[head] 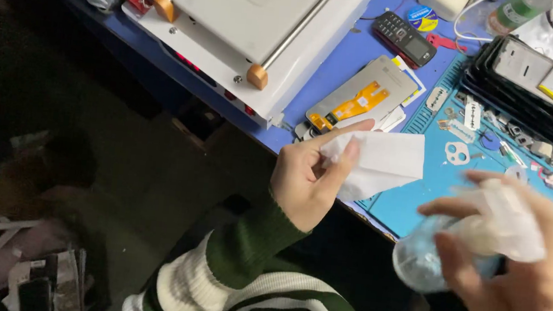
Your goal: Cleaning and prepping a smartphone screen using a cloth and liquid.
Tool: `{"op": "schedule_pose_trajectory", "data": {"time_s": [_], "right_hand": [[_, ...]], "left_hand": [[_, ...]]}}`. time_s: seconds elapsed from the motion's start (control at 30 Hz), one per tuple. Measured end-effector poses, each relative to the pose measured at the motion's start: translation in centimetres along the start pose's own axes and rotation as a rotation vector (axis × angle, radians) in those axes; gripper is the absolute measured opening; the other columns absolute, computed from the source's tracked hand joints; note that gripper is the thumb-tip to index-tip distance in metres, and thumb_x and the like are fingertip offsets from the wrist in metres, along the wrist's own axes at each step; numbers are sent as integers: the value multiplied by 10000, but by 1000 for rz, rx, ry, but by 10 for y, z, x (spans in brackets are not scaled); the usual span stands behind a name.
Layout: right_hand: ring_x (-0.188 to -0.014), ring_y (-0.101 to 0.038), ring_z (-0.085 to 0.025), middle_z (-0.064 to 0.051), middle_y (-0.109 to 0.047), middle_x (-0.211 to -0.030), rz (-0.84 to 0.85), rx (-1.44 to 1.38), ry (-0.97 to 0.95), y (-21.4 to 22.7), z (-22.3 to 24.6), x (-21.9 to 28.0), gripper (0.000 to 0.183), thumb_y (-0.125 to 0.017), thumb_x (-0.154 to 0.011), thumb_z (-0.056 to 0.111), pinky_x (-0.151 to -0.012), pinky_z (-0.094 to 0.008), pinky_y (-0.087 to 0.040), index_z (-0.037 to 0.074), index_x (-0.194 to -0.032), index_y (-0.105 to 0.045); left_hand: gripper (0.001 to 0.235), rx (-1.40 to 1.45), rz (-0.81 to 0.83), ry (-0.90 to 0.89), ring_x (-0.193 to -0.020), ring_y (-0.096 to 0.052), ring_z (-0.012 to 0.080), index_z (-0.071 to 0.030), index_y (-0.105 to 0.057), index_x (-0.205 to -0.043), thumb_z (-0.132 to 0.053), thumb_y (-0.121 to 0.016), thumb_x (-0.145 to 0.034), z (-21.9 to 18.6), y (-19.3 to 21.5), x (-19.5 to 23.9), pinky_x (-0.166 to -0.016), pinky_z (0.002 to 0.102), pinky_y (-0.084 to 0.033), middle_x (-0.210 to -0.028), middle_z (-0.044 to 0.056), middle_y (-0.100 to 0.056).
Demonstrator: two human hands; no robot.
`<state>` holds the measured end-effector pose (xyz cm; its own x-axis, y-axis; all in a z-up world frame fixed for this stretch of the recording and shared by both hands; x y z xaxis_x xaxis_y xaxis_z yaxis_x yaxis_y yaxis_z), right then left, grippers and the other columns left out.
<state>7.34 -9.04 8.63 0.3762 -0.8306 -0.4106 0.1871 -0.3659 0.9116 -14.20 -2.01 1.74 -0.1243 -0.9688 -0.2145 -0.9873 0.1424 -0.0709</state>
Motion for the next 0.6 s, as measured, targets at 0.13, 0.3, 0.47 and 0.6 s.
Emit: {"op": "schedule_pose_trajectory", "data": {"time_s": [0.13,0.3,0.47,0.6], "right_hand": [[-1321,-617,-342,-50,-731,-943,94,-554,-85,-15,23,17,496,-297,-1053,340,-1142,-409,-406,-1,-956,-645],[-605,-750,-224,-226,-747,-1082,-10,-751,-158,-14,35,17,694,-236,-1053,455,-661,-293,-585,-85,-980,-665],[-612,-360,-330,-226,-470,-770,-633,-310,469,-50,31,31,800,-703,-911,-376,-534,-399,-291,-36,-1542,-349],[-524,-569,-218,-161,-660,-686,-200,-746,-58,-15,44,8,439,-318,-1019,170,-514,-252,-432,-79,-782,-591]], "left_hand": [[391,-24,3,-55,-725,-574,31,-83,-705,-1290,-283,-512,-1016,-8,-8,12,-629,195,-503,-1017,-5,-763],[336,-33,18,-53,-534,-295,46,-152,-742,-1247,-275,-522,-1025,-16,-7,26,-452,200,-277,-736,-109,-570],[345,33,-23,-152,-842,-655,92,-117,-700,-1242,-301,-466,-1069,-19,-5,28,-720,200,-535,-1133,44,-769],[332,94,-12,-177,-1112,-713,169,-81,-686,-1248,-258,-461,-1080,-19,-3,25,-937,239,-583,-1251,80,-738]]}}
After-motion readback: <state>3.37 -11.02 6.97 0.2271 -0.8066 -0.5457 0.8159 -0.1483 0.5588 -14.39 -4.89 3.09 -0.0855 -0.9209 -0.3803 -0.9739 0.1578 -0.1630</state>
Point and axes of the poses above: each hand's wrist, its own x-axis away from the middle knuckle, its own y-axis out of the back of the hand, z = x × y, the point moved 2 cm from there along -x, towards the middle knuckle
